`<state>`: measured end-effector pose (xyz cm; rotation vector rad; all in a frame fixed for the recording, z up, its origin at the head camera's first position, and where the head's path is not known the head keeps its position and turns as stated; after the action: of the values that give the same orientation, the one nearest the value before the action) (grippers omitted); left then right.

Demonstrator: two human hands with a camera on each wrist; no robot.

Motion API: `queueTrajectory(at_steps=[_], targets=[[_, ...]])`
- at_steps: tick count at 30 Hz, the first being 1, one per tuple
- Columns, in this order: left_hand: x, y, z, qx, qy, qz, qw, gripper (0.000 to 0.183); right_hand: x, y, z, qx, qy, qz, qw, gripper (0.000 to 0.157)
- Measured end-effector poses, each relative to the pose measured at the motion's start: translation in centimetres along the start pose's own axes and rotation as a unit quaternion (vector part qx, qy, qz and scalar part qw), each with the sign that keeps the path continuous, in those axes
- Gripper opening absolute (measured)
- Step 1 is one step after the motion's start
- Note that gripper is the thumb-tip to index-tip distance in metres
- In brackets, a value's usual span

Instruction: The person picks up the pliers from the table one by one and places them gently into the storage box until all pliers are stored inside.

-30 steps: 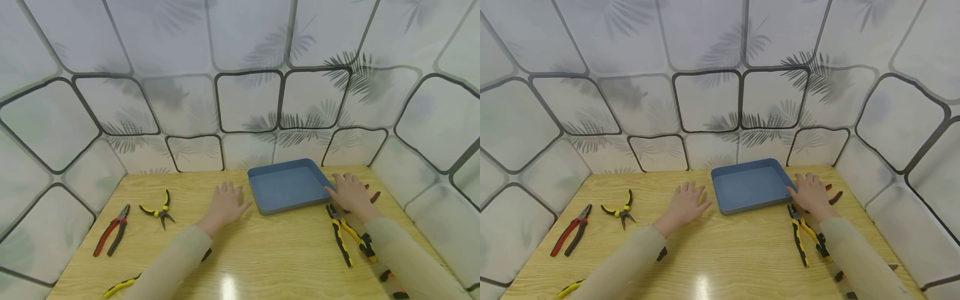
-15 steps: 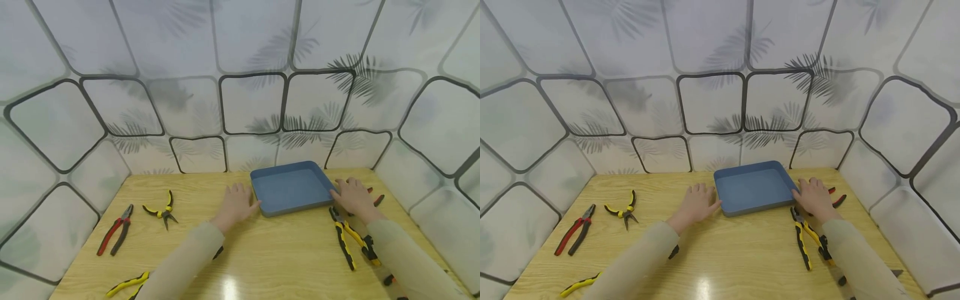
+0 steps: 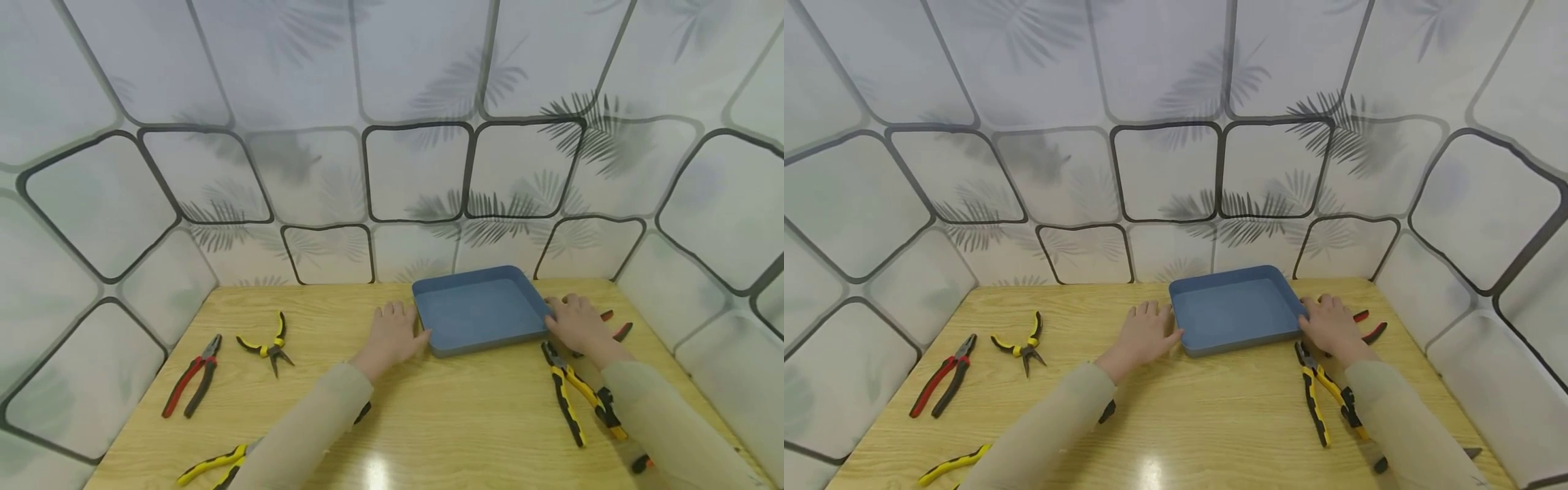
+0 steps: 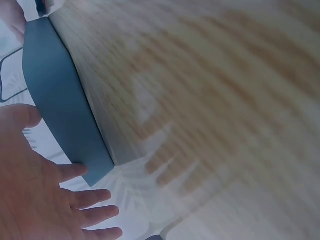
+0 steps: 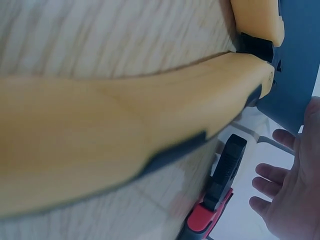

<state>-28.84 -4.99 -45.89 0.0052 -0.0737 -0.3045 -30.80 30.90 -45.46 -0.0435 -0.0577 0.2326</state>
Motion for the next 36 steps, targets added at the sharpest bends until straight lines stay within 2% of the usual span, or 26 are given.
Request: queueTrajectory(at_steps=[10, 17, 23, 36], targets=[[0.0, 0.0, 0.0, 0.018, -0.006, 0.012, 0.9997, 0.081, 0.1, -0.7, 0.3, 0.015, -0.011, 0.014, 1.000, 0.049], [0.1, -0.8, 0.2, 0.013, -0.017, 0.023, 0.9995, 0.084, 0.1, -1.3, 0.3, 0.001, 0.009, 0.029, 1.000, 0.048], [0.4, -1.6, 0.1, 0.029, -0.020, 0.022, 0.9992, 0.085, -0.1, -2.1, 0.3, 0.004, 0.003, 0.036, 0.999, 0.050], [1.1, -2.7, 0.4, -0.001, -0.013, 0.024, 0.9996, 0.084, -0.3, -3.7, 0.5, 0.025, 0.008, 0.060, 0.998, 0.057]])
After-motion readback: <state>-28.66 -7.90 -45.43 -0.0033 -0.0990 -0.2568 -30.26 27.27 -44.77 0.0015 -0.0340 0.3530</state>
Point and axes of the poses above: each hand's wrist, its own x-axis away from the middle knuckle, its own z-axis out of the back of the hand, y = z × x, the point moved 2 cm from there along -x, towards the middle knuckle, and after that the axes turned 5 degrees about -y, right-handed, at the moved point
